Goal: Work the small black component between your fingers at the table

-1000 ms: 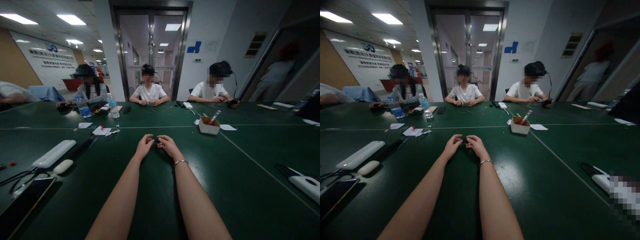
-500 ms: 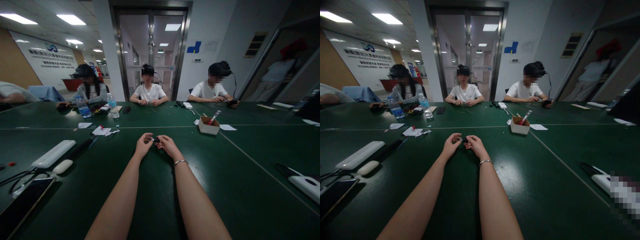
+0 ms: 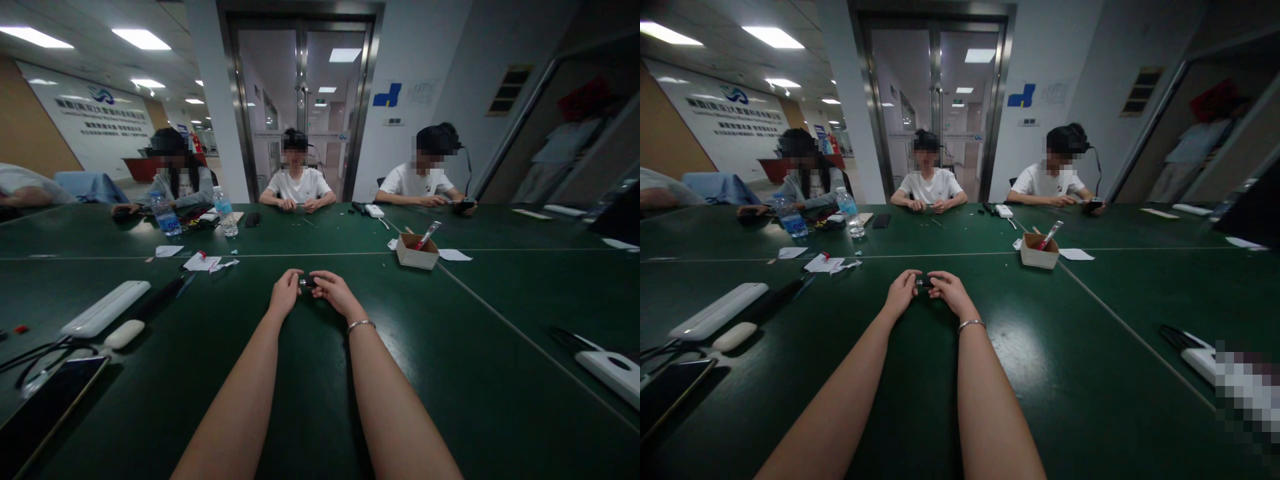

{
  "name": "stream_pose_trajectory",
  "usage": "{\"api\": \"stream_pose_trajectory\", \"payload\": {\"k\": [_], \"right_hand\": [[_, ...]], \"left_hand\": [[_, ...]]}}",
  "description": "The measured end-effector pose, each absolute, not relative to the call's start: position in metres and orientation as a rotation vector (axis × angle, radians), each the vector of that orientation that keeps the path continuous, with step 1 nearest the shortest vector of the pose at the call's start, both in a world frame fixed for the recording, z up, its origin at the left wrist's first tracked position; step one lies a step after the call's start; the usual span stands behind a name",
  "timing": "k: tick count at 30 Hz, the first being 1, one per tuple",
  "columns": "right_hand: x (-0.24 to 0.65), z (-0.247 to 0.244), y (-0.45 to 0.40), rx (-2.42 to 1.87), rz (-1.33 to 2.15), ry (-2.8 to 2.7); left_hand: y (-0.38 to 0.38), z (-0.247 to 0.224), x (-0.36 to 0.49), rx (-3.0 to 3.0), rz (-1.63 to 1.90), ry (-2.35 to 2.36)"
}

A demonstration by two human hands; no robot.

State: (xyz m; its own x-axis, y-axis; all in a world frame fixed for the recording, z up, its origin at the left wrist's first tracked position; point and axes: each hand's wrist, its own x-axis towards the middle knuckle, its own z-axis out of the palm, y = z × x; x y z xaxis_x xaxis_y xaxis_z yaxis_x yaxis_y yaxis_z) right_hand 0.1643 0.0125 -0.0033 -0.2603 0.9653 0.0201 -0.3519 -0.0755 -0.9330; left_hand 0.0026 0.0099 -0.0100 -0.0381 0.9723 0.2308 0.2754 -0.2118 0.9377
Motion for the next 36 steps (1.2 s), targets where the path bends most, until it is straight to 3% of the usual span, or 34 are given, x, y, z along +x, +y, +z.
{"api": "stream_pose_trajectory", "payload": {"k": [36], "right_hand": [[0.1641,-0.0004,0.0110,-0.834,1.570,-1.058]], "left_hand": [[0.0151,-0.0137,0.0023,1.518,1.283,1.286]]}}
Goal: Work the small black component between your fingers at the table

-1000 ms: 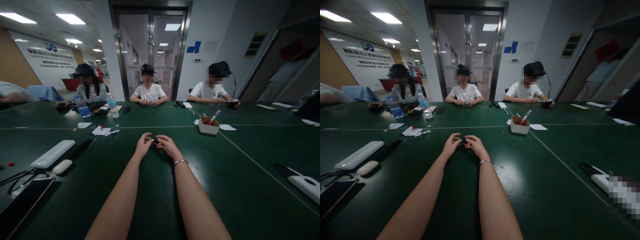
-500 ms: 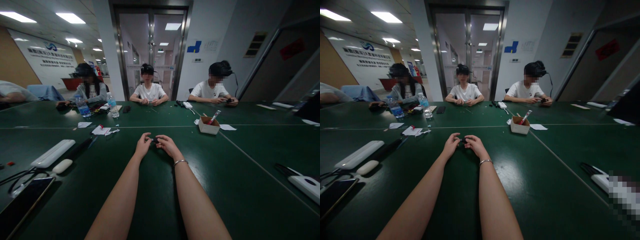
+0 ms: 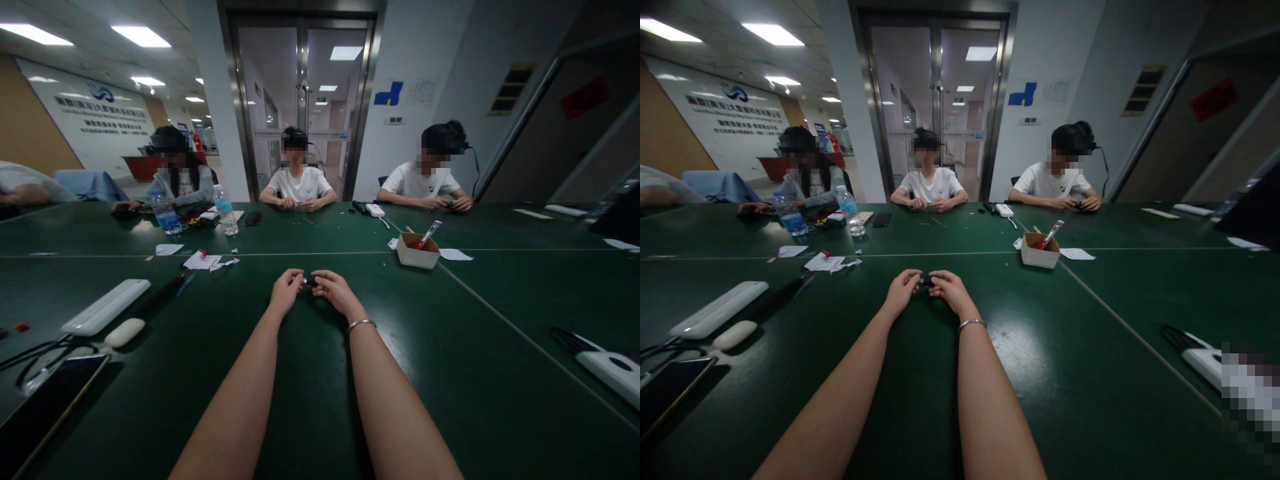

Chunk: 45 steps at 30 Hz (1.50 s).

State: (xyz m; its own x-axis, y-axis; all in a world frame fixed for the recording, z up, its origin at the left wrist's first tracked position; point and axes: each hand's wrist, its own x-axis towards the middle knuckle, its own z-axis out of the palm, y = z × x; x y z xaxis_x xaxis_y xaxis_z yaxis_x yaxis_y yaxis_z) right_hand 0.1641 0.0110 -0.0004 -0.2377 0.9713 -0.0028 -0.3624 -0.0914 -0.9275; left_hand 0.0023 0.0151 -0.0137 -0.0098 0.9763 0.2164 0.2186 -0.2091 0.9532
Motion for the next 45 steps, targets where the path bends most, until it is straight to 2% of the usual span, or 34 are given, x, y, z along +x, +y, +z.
{"api": "stream_pose_trajectory", "payload": {"k": [45], "right_hand": [[0.1637,0.0011,0.0112,-0.852,1.564,-1.025]], "left_hand": [[0.0109,-0.0092,0.0020,1.484,1.337,1.275]]}}
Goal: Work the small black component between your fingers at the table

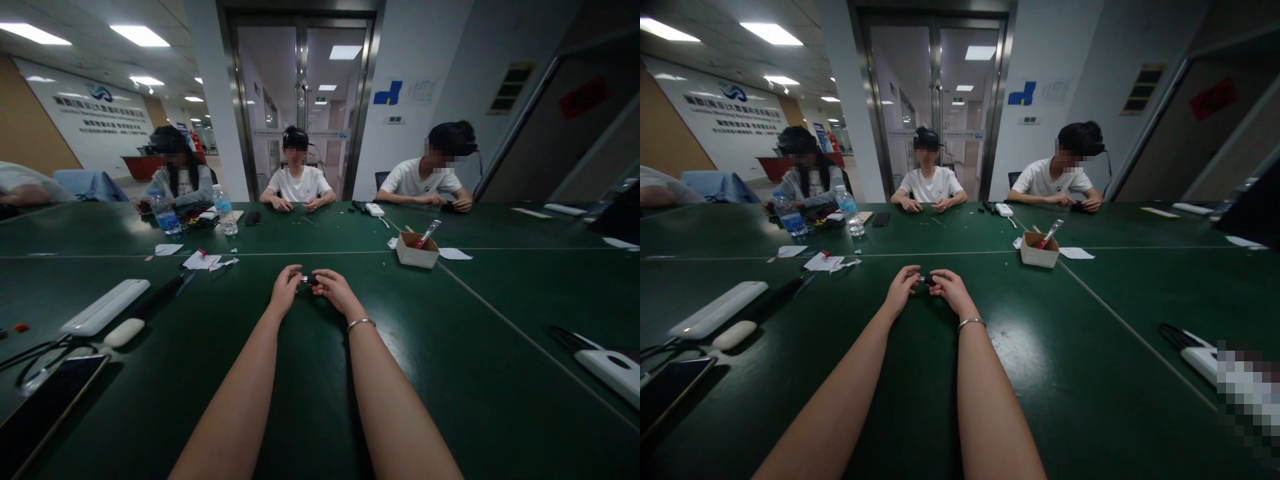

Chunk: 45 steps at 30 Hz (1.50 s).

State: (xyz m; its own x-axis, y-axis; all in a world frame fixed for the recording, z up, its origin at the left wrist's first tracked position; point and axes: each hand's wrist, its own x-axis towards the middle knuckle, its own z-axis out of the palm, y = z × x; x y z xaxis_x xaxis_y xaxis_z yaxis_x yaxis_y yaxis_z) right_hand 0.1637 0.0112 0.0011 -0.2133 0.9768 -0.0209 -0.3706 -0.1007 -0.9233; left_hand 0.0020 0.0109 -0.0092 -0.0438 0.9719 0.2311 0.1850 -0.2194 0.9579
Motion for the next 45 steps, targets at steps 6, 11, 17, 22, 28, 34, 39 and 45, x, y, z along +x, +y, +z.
{"api": "stream_pose_trajectory", "payload": {"k": [6,11,17,22,28,34,39,45], "right_hand": [[0.1633,-0.0001,0.0118,-0.854,1.565,-1.009],[0.1635,-0.0025,0.0125,-0.829,1.564,-1.033],[0.1639,-0.0027,0.0138,-0.836,1.561,-1.004],[0.1641,-0.0024,0.0133,-0.842,1.564,-1.017],[0.1639,-0.0006,0.0123,-0.845,1.572,-1.031],[0.1643,0.0008,0.0125,-0.848,1.572,-0.993],[0.1633,0.0003,0.0122,-0.848,1.564,-0.982],[0.1626,0.0012,0.0118,-0.859,1.570,-1.004]], "left_hand": [[0.0091,-0.0073,0.0024,1.524,1.340,1.276],[0.0086,-0.0090,0.0035,1.547,1.269,1.331],[0.0122,-0.0135,0.0029,1.564,1.392,1.279],[0.0117,-0.0142,0.0017,1.600,1.388,1.273],[0.0098,-0.0110,0.0010,1.585,1.299,1.315],[0.0109,-0.0112,0.0011,1.557,1.388,1.258],[0.0134,-0.0144,0.0010,1.632,1.382,1.233],[0.0113,-0.0132,0.0008,1.614,1.380,1.282]]}}
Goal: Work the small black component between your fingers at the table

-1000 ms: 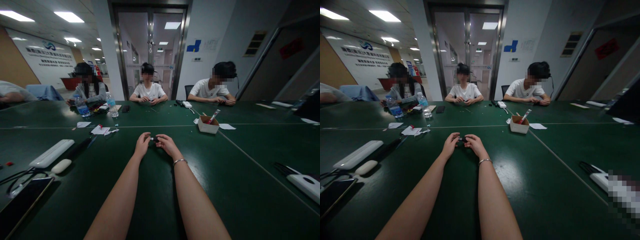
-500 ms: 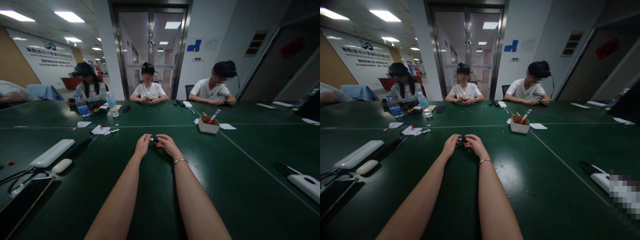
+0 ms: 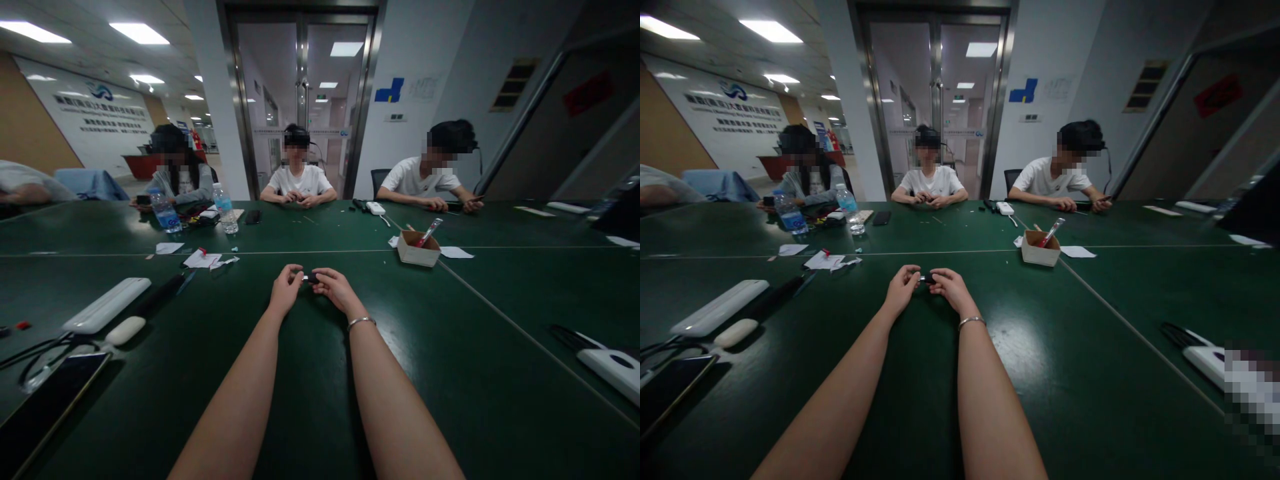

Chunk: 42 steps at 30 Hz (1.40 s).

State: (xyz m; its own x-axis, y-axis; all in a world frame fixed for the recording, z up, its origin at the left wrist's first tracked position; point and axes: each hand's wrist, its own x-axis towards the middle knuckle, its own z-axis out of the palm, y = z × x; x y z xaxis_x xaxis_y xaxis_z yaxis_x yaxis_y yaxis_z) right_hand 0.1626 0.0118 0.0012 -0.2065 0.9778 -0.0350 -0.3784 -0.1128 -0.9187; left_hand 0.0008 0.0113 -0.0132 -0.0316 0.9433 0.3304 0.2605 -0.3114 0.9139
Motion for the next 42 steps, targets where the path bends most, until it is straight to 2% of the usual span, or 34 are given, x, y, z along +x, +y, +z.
{"api": "stream_pose_trajectory", "payload": {"k": [10,18,31,42], "right_hand": [[0.1649,0.0002,0.0131,-0.853,1.569,-0.954],[0.1643,-0.0003,0.0123,-0.843,1.578,-0.994],[0.1648,-0.0022,0.0147,-0.846,1.560,-0.962],[0.1645,-0.0013,0.0129,-0.837,1.572,-0.995]], "left_hand": [[0.0076,-0.0081,0.0030,1.547,1.304,1.153],[0.0111,-0.0133,0.0004,1.555,1.326,1.281],[0.0089,-0.0091,0.0028,1.555,1.313,1.152],[0.0097,-0.0104,0.0021,1.519,1.335,1.234]]}}
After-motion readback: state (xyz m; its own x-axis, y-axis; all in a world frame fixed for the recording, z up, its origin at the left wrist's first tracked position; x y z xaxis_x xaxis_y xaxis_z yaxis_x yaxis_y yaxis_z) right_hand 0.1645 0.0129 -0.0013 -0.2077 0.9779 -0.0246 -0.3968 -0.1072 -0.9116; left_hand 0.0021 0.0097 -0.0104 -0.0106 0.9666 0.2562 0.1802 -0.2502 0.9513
